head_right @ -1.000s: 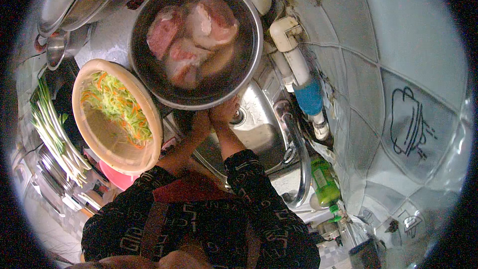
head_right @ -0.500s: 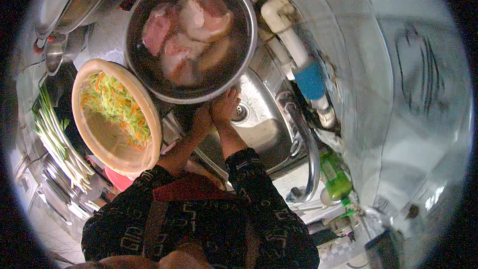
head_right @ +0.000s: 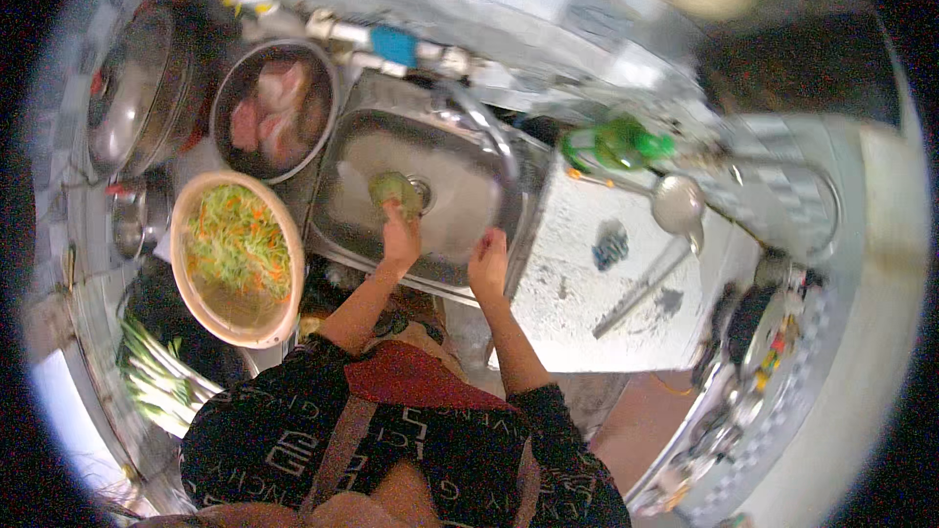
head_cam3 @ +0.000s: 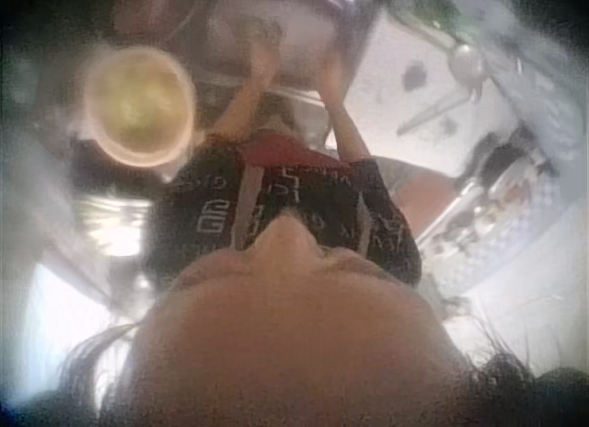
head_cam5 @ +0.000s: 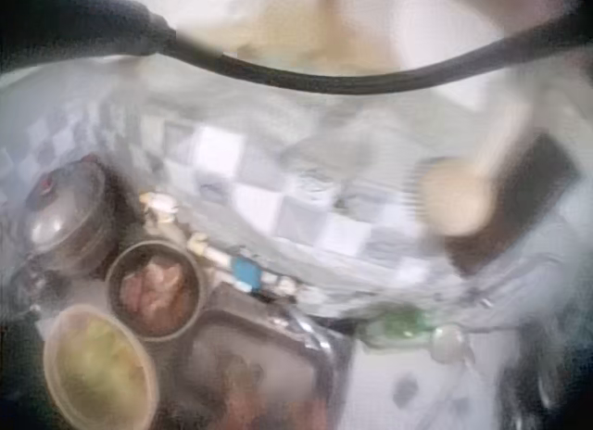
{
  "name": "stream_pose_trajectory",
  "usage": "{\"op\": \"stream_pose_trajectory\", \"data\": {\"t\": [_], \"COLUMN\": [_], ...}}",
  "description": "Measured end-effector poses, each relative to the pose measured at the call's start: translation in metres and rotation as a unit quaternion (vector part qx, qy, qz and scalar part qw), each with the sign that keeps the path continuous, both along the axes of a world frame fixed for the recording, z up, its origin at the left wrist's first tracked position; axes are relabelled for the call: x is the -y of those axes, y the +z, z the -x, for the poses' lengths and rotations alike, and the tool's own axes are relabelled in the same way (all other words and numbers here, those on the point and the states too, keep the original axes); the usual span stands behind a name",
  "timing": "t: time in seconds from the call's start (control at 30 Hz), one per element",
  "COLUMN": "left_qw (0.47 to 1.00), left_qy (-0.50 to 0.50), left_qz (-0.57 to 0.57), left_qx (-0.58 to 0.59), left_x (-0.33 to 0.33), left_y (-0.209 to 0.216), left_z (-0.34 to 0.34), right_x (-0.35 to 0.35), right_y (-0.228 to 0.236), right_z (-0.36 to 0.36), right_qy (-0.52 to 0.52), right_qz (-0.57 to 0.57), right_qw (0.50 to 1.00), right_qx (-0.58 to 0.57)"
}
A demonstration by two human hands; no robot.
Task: The person washes a cabbage under running water in a kitchen sink. They then move to a cutting board, place the cabbage on it, and return to the sink to continue washing it. A bowl of shredded vegetables and a pot of meat are visible nearby.
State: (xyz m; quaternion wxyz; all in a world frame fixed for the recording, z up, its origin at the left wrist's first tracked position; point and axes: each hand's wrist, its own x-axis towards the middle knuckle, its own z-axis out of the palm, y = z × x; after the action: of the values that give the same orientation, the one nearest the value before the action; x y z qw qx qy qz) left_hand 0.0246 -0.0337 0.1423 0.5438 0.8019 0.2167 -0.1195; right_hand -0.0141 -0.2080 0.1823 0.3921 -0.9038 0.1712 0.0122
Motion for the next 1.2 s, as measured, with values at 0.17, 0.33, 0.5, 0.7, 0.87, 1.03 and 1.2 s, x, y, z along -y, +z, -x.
{"op": "stream_pose_trajectory", "data": {"t": [0.17,0.33,0.5,0.7,0.87,1.03,1.2], "left_qw": [0.991,0.957,0.922,0.786,0.604,0.317,0.194], "left_qy": [-0.013,-0.144,-0.32,-0.586,-0.765,-0.912,-0.955], "left_qz": [0.099,0.0,0.101,0.186,0.202,0.257,0.208], "left_qx": [0.089,0.253,0.194,0.065,-0.097,0.034,-0.079], "left_x": [-0.016,0.063,0.143,0.262,0.344,0.388,0.406], "left_y": [0.013,0.144,0.173,0.213,0.242,0.255,0.244], "left_z": [0.011,0.068,0.204,0.369,0.534,0.692,0.843], "right_x": [0.061,0.089,0.102,0.122,0.12,0.097,0.086], "right_y": [0.023,0.045,0.022,0.018,0.002,0.029,0.041], "right_z": [0.136,0.271,0.425,0.606,0.755,0.827,0.915], "right_qy": [-0.112,-0.216,-0.287,-0.44,-0.712,-0.675,-0.574], "right_qz": [-0.019,-0.067,-0.099,-0.116,-0.279,-0.524,-0.496], "right_qw": [0.994,0.974,0.952,0.889,0.63,0.231,0.164], "right_qx": [-0.004,-0.029,-0.018,-0.053,0.133,0.465,0.631]}}
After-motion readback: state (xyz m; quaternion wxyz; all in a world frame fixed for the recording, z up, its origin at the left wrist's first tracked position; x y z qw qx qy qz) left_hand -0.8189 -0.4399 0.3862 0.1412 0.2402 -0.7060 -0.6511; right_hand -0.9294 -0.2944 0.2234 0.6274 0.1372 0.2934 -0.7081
